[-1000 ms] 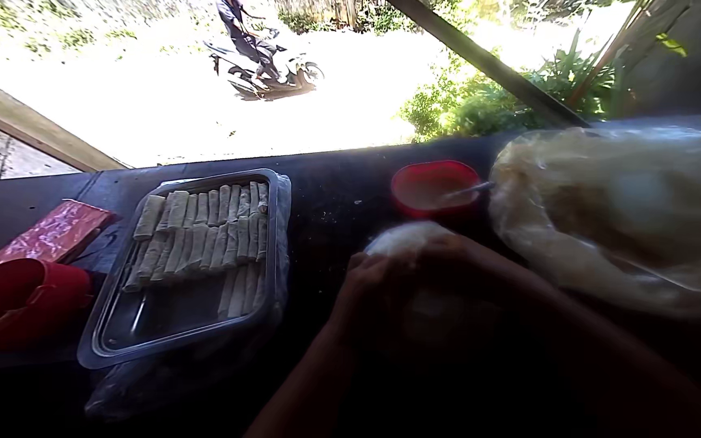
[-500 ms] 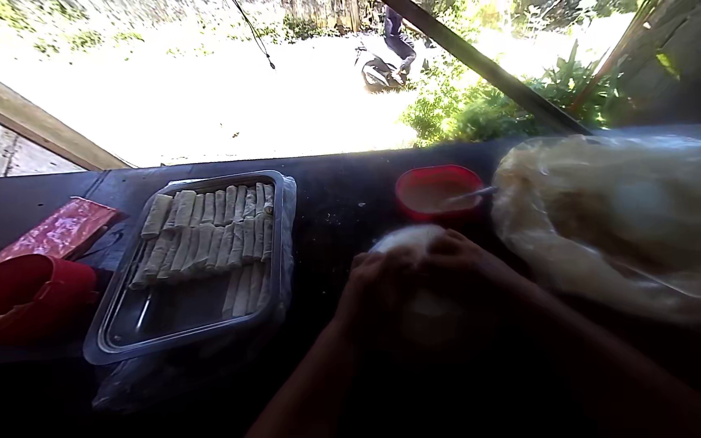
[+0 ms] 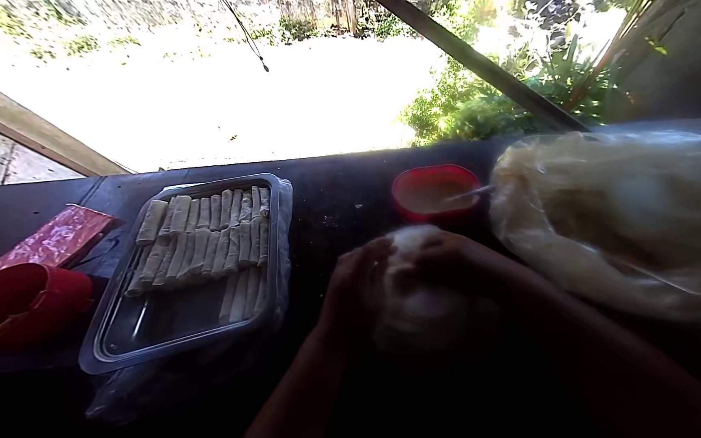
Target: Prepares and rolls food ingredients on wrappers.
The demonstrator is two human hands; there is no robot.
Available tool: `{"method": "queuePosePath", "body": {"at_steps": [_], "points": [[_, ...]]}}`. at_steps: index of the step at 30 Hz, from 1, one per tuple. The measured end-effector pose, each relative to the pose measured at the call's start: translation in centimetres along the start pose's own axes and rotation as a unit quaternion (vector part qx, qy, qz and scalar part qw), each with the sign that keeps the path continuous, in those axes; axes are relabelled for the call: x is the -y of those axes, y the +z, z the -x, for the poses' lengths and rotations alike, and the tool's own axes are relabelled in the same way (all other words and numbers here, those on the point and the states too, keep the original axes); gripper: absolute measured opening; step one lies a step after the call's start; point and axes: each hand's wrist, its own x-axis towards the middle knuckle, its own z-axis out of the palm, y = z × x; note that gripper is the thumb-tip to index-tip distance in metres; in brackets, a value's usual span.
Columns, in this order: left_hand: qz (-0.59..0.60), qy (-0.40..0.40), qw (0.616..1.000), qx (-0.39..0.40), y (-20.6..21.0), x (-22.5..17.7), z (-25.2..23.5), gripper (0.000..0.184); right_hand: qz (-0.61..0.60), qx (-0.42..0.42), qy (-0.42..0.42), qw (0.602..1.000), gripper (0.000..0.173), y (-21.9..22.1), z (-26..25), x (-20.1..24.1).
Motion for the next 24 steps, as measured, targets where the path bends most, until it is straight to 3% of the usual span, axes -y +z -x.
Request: {"method": "queuePosePath", "body": {"at_steps": [6,14,18,24], "points": [[-0.111,0.073,0.989,0.060,1.3,-0.8,-0.1,0.027,-0.048,0.029,0.016,0.998,0.026,-0.9,-1.0,0.1],[-0.096,0.073,0.991,0.058,1.9,0.2,-0.1,0.028,-0.077,0.009,0.047,0.996,0.025,-0.8,0.4,-0.4],[-0.082,0.066,0.992,0.068,1.9,0.4,-0.1,0.029,-0.095,-0.077,0.093,0.988,0.030,-1.6,1.9,0.0],[-0.076,0.054,0.993,0.071,2.1,0.7,0.0,0.028,0.043,-0.213,0.139,0.966,0.023,-5.6,2.9,1.7]]}}
